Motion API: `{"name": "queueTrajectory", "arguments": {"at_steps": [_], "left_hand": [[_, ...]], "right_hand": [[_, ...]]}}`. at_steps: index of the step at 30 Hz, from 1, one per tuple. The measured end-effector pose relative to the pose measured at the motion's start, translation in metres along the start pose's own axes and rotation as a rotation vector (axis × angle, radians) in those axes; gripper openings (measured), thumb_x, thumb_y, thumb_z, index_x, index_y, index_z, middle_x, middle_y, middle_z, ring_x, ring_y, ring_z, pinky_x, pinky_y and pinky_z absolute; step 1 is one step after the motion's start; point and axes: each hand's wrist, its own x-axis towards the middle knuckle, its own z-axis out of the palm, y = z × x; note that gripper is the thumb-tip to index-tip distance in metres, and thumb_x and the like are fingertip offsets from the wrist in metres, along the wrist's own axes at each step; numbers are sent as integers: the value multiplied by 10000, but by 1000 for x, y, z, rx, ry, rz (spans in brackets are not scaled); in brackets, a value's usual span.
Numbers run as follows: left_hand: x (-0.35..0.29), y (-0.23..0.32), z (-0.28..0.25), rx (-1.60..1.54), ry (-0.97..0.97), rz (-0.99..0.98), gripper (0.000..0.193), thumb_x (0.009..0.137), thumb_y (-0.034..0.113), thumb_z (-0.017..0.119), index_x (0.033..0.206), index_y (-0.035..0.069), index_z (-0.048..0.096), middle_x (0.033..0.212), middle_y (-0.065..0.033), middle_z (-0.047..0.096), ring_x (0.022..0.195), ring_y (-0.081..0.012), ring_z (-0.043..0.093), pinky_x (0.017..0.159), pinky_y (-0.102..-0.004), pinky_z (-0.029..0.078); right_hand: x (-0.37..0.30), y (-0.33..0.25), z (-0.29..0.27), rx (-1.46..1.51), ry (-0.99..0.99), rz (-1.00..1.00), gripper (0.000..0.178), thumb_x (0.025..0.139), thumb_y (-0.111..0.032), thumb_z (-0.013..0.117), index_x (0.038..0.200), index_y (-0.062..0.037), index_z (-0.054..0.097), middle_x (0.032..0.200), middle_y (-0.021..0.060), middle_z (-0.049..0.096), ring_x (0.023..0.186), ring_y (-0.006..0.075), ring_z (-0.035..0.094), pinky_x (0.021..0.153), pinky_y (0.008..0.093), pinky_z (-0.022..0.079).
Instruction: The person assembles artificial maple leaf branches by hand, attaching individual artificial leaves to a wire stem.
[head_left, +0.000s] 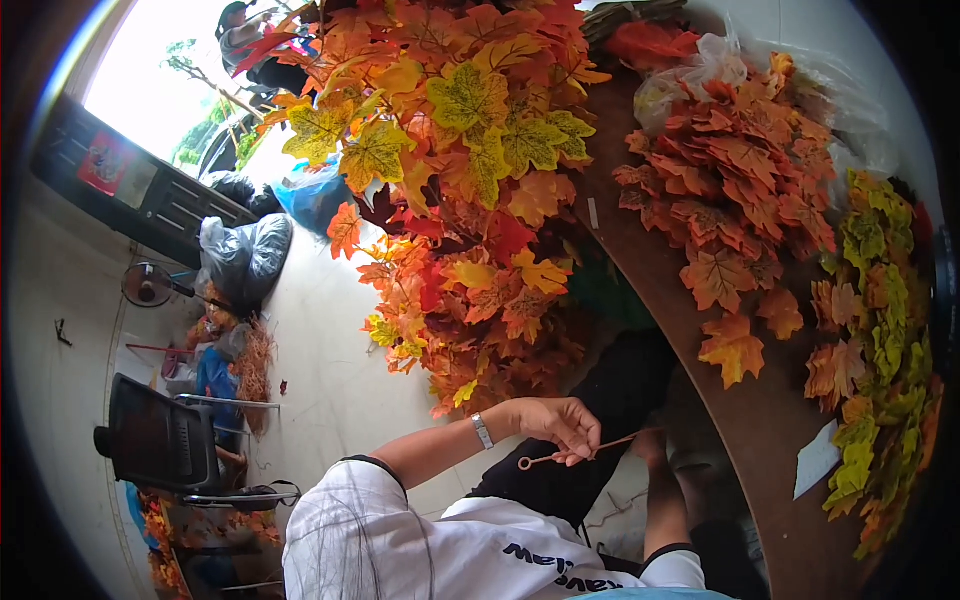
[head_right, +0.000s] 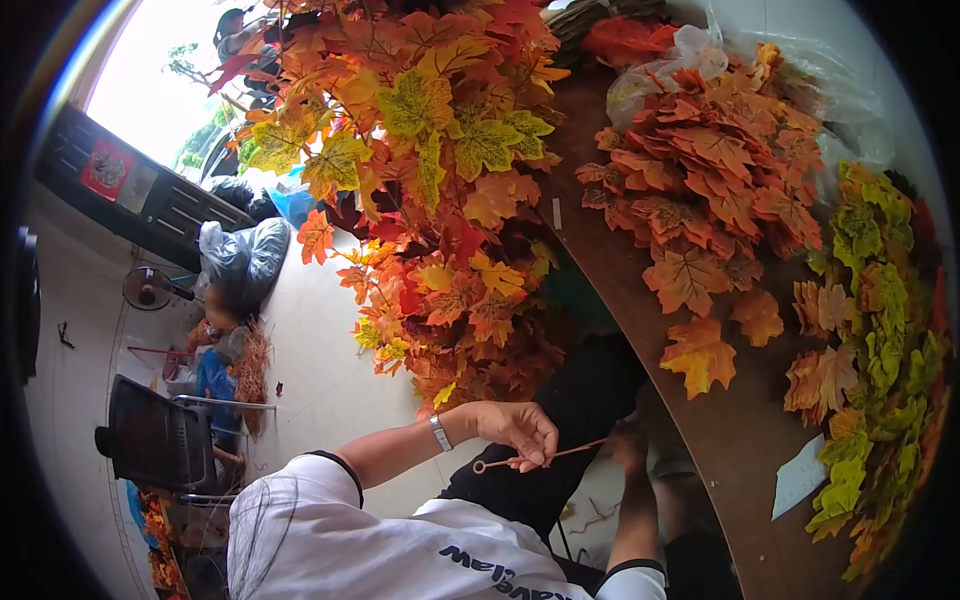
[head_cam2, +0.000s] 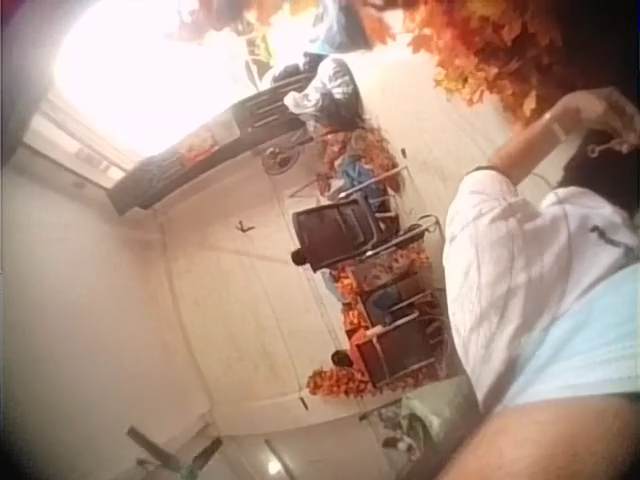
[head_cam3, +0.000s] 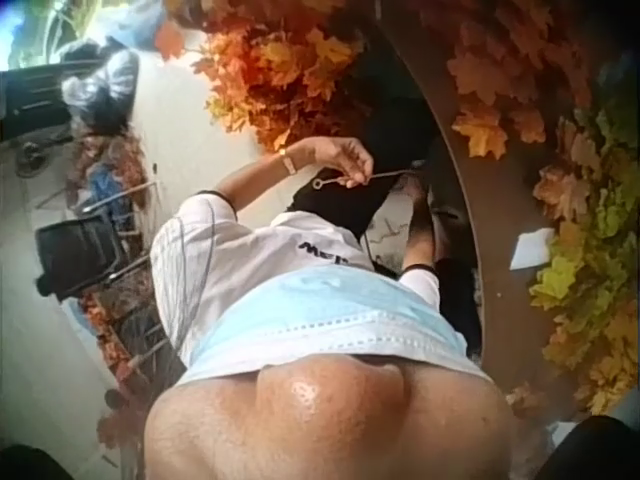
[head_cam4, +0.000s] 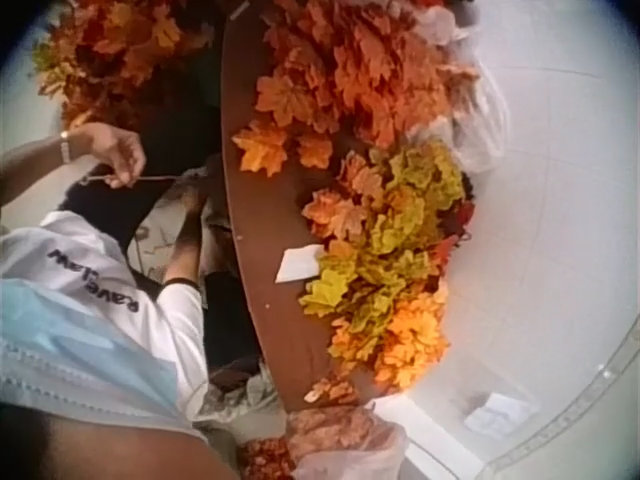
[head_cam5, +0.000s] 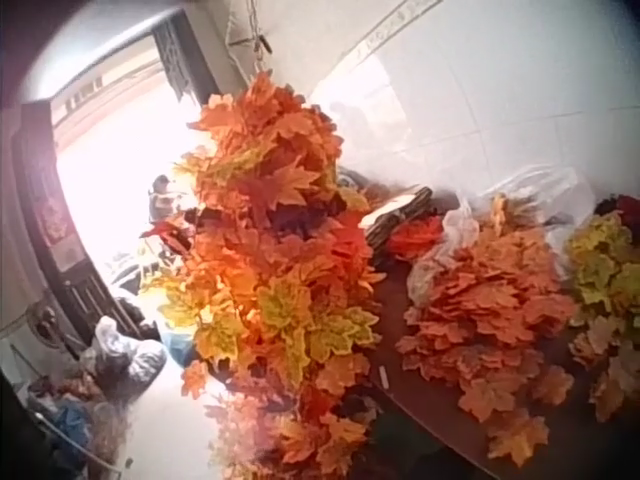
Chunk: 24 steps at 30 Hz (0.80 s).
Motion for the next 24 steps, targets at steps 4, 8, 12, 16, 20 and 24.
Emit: {"name": "queueTrajectory", "arguments": {"at_steps": [4, 8, 12, 16, 20, 24], "left_hand": [[-24, -9, 5, 30, 111, 26, 115, 803, 53, 609, 853, -48, 588, 643, -76, 604, 526, -109, 572, 444, -184, 426], [-15, -14, 12, 78, 113, 30, 113, 829, 70, 584, 883, -30, 582, 675, -57, 604, 583, -81, 569, 511, -177, 432], [16, -17, 38, 77, 74, 85, 103, 841, 78, 572, 889, -13, 576, 692, -28, 601, 613, -58, 554, 539, -175, 416], [62, -20, 52, 271, -6, 120, 115, 818, 117, 606, 874, 19, 583, 697, 3, 603, 606, -32, 523, 519, -165, 367], [95, -11, 52, 511, -124, -66, 159, 774, 166, 652, 849, 35, 603, 701, -11, 629, 589, -20, 501, 503, -169, 348], [110, -14, 40, 647, -142, -196, 97, 733, 100, 652, 779, 20, 623, 680, -22, 634, 538, -34, 498, 463, -178, 350]], "right_hand": [[-23, -13, -65, -62, 205, -167, 331, 725, -181, 543, 1031, -64, 590, 1003, 163, 596, 939, 295, 575, 821, 404, 456], [-47, 17, -103, -19, 198, -120, 357, 726, -209, 551, 1049, -59, 579, 997, 168, 599, 938, 303, 576, 821, 400, 458], [-76, 33, -141, 36, 213, -81, 386, 727, -237, 559, 1066, -55, 569, 990, 173, 601, 938, 312, 578, 820, 396, 460], [-126, -83, -229, 197, -32, -100, 374, 745, -320, 574, 1035, -85, 596, 955, 155, 618, 899, 332, 583, 810, 395, 459], [-198, -159, -336, 305, -334, 87, 299, 793, -308, 564, 990, -94, 632, 934, 145, 628, 847, 316, 595, 768, 362, 465], [-265, -222, -443, 585, -218, -69, 280, 803, -259, 583, 1009, -72, 620, 885, 114, 647, 771, 278, 620, 720, 318, 484]]}}
